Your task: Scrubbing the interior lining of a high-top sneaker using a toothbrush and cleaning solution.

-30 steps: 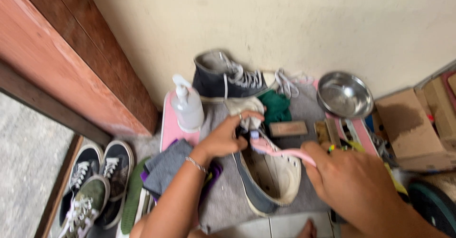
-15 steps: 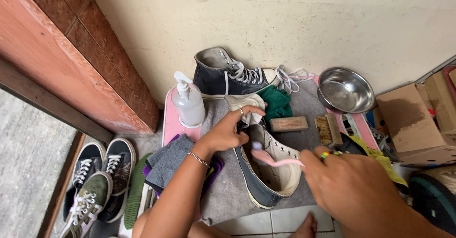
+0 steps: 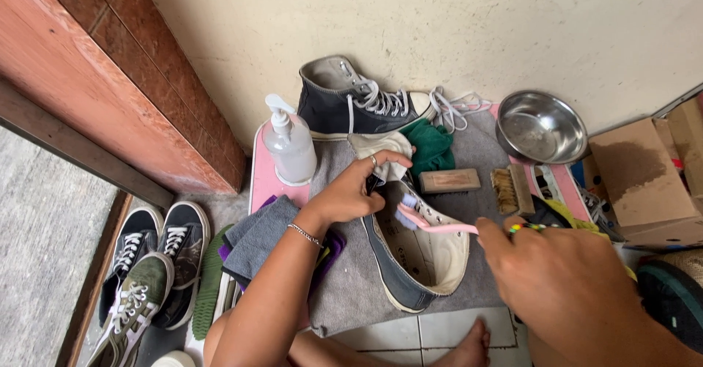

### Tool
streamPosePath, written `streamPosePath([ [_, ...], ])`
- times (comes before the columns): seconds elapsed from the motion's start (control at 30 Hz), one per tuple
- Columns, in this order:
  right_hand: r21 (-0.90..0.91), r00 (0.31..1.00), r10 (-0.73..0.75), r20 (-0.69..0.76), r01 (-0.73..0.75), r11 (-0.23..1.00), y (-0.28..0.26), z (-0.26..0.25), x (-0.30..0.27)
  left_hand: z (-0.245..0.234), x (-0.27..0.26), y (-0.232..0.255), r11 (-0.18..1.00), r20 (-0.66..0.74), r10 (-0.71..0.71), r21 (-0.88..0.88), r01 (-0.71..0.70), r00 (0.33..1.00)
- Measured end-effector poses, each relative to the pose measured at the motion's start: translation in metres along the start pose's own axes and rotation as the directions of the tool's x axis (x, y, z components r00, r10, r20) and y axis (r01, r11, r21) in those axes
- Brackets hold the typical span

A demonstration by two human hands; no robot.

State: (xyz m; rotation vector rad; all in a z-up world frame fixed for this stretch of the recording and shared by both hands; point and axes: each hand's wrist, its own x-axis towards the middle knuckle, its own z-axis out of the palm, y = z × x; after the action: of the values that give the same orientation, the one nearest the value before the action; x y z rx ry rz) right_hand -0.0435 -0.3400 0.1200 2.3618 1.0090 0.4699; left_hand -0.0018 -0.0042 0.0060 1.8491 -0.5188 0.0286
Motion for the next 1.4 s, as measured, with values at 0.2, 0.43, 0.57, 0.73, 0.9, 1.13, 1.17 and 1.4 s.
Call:
streamPosePath([
  [0.2, -0.065, 0.963, -0.121, -0.241, 0.108, 0.992, -0.049, 0.008, 0.025, 0.002, 0.000, -0.004, 1.000, -0.016, -0.004, -0.005, 0.004, 1.000],
  [0.43, -0.090, 0.985, -0.117, -0.126, 0.106, 0.990, -0.023, -0.019, 0.002, 0.000, -0.001, -0.002, 1.000, -0.010, -0.006, -0.004, 0.006, 1.000],
  [0.57, -0.046, 0.997, -0.020, -0.077, 0.016, 0.999, -0.020, 0.016, 0.023, 0.000, 0.001, -0.001, 1.000, -0.011, 0.017, -0.007, -0.017, 1.000],
  [0.73, -0.051, 0.998, -0.048, 0.044, 0.050, 0.997, -0.013, -0.005, -0.002, 0.000, 0.000, 0.000, 1.000, -0.012, 0.004, 0.000, -0.004, 1.000],
  [0.9, -0.118, 0.992, -0.066, -0.105, 0.054, 0.992, -0.040, -0.006, 0.014, 0.001, 0.001, -0.004, 0.999, -0.020, 0.036, 0.033, -0.036, 0.999],
  [1.13, -0.082, 0.997, 0.044, 0.066, -0.039, 0.996, -0.017, -0.026, 0.003, -0.001, 0.001, 0.001, 1.000, -0.010, 0.006, -0.006, -0.006, 1.000],
  [1.17, -0.089, 0.994, 0.066, 0.082, -0.059, 0.994, -0.012, -0.033, 0.002, -0.002, 0.001, 0.002, 1.000, -0.002, -0.001, 0.001, 0.001, 1.000],
  [1.4, -0.132, 0.996, 0.079, -0.044, -0.084, 0.988, 0.002, -0.006, 0.018, 0.000, -0.001, 0.001, 1.000, -0.002, -0.009, 0.006, 0.009, 1.000],
])
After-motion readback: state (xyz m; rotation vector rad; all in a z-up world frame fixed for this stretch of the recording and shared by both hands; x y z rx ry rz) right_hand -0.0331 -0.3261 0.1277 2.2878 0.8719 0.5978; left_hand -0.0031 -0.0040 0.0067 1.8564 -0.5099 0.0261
